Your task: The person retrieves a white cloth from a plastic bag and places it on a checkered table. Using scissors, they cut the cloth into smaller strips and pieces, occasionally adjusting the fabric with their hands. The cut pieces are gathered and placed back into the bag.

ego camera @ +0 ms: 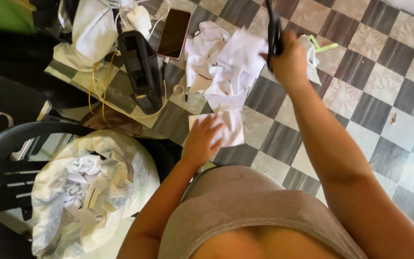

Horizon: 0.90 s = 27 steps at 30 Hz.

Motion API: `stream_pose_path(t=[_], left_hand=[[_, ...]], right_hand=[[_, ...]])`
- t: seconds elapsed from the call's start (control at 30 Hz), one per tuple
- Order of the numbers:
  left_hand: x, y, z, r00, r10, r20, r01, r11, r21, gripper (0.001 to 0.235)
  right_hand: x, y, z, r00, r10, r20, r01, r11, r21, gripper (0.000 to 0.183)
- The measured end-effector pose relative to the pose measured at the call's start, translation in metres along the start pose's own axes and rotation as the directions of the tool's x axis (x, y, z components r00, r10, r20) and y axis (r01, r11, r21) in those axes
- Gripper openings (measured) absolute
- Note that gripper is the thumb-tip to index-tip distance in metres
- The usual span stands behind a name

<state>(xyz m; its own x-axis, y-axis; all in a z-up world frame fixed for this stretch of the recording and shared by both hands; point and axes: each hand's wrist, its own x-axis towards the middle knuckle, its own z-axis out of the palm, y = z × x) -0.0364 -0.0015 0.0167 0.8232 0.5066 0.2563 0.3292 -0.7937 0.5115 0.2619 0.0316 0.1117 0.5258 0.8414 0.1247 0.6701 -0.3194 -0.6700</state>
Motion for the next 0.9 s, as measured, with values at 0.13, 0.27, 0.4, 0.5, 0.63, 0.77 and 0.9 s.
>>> stream_pose_path(t=[0.13,0.27,0.4,0.5,0.63,0.77,0.9], left_hand=[[0.001,-0.026,0.004,0.905,-0.127,-0.405,0.216,0.959,0.182,0.046],[0.004,-0.056,0.021,0.890,-0.299,-0.344,0.371,0.914,0.165,0.017],[0.016,-0.053,0.016,0.927,-0.282,-0.246,0.266,0.959,-0.096,0.015],[0.020,-0.038,0.011,0.942,-0.264,-0.208,0.213,0.948,-0.238,0.020],[0.022,-0.027,0.006,0.927,-0.325,-0.189,0.261,0.917,-0.300,0.022],[0.024,-0.010,-0.021,0.943,-0.283,-0.177,0.201,0.905,-0.374,0.022],[0.033,0.011,-0.036,0.961,-0.234,-0.145,0.134,0.858,-0.495,0.039]], right_hand=[[-0.049,0.034,0.039,0.978,0.150,0.144,-0.130,0.982,-0.140,0.031],[-0.102,0.004,0.049,0.914,0.171,0.367,-0.166,0.985,-0.046,0.036],[-0.121,-0.004,0.065,0.892,0.210,0.401,-0.164,0.976,-0.146,0.043],[-0.127,-0.001,0.074,0.883,0.186,0.430,-0.175,0.982,-0.066,0.044],[-0.127,-0.003,0.062,0.866,0.133,0.483,-0.224,0.965,0.138,0.034],[-0.126,-0.003,0.037,0.876,0.081,0.476,-0.261,0.909,0.325,0.036],[-0.125,-0.015,0.011,0.917,-0.029,0.399,-0.136,0.915,0.379,0.030]])
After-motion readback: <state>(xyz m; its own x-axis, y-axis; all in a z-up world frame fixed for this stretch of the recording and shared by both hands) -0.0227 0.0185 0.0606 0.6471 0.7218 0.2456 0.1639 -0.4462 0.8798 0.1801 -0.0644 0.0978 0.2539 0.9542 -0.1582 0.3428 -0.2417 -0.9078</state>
